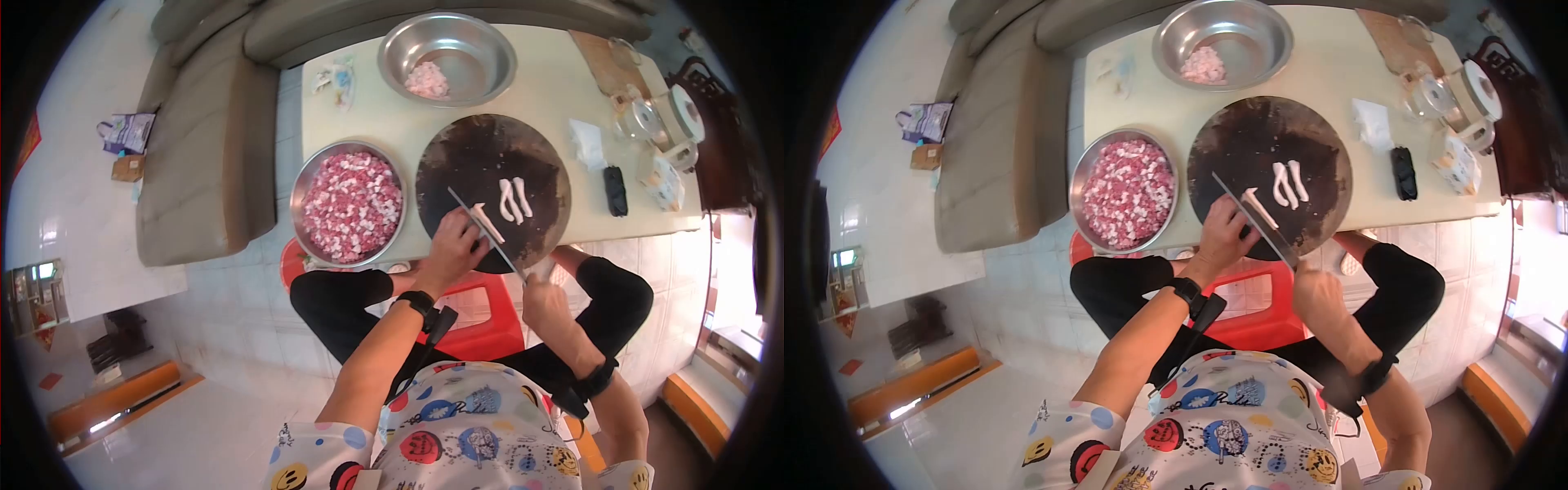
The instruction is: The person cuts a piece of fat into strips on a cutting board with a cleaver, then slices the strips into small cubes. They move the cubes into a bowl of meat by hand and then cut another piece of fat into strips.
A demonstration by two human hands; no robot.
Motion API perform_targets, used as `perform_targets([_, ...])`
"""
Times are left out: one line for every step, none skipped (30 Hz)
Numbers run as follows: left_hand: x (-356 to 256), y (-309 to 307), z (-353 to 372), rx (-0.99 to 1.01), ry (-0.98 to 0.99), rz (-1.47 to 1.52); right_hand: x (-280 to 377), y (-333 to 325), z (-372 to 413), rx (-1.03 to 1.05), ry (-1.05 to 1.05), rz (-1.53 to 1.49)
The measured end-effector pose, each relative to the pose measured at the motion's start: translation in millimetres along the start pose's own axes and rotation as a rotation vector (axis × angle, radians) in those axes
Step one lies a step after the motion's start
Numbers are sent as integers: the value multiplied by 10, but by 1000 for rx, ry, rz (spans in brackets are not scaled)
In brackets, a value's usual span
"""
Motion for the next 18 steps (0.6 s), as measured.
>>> perform_targets([-10,5,-2,-5,13,25,-4,6,91,-25,-20,38])
perform_targets([-9,8,12,-19,11,8,-24,10,175,-49,-32,77])
perform_targets([-14,23,20,-30,13,-9,-5,42,129,-68,-48,51])
perform_targets([-8,47,18,-30,11,-9,68,41,-17,-88,-74,25])
perform_targets([1,50,30,-30,2,-17,159,-8,-166,-103,-53,11])
perform_targets([-16,46,24,-27,15,-15,238,-56,-304,-116,-36,-3])
perform_targets([-30,45,20,-33,26,-4,267,-97,-410,-127,-27,8])
perform_targets([-15,64,31,-2,4,-21,293,-103,-504,-121,-30,5])
perform_targets([-8,66,44,31,-19,-43,297,-99,-531,-114,-35,-1])
perform_targets([-42,35,31,29,-11,-24,264,-122,-501,-126,-34,5])
perform_targets([-44,11,38,18,-1,-21,193,-131,-462,-113,-12,7])
perform_targets([-19,16,73,24,0,-34,111,-130,-416,-97,10,8])
perform_targets([-22,6,82,27,-1,-48,21,-147,-363,-104,4,19])
perform_targets([-7,15,98,37,-33,-47,-106,-204,-286,-161,-5,-84])
perform_targets([-31,23,108,24,-32,-44,-220,-280,-215,-218,-13,-188])
perform_targets([-3,17,104,-21,-78,-56,-252,-423,-159,-336,-119,-306])
perform_targets([32,5,111,-63,-128,-68,-337,-452,-128,-338,-125,-297])
perform_targets([37,14,97,-48,-147,-71,-500,-433,-119,-202,85,-639])
Point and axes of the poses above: each hand's wrist, its own z-axis away from the middle knuckle, its own y-axis out of the palm, x = y × z, the point moved 9 cm from there along -z, towards the middle knuckle, and after that the axes turned 1 degree about -y, right-handed, at the moved point
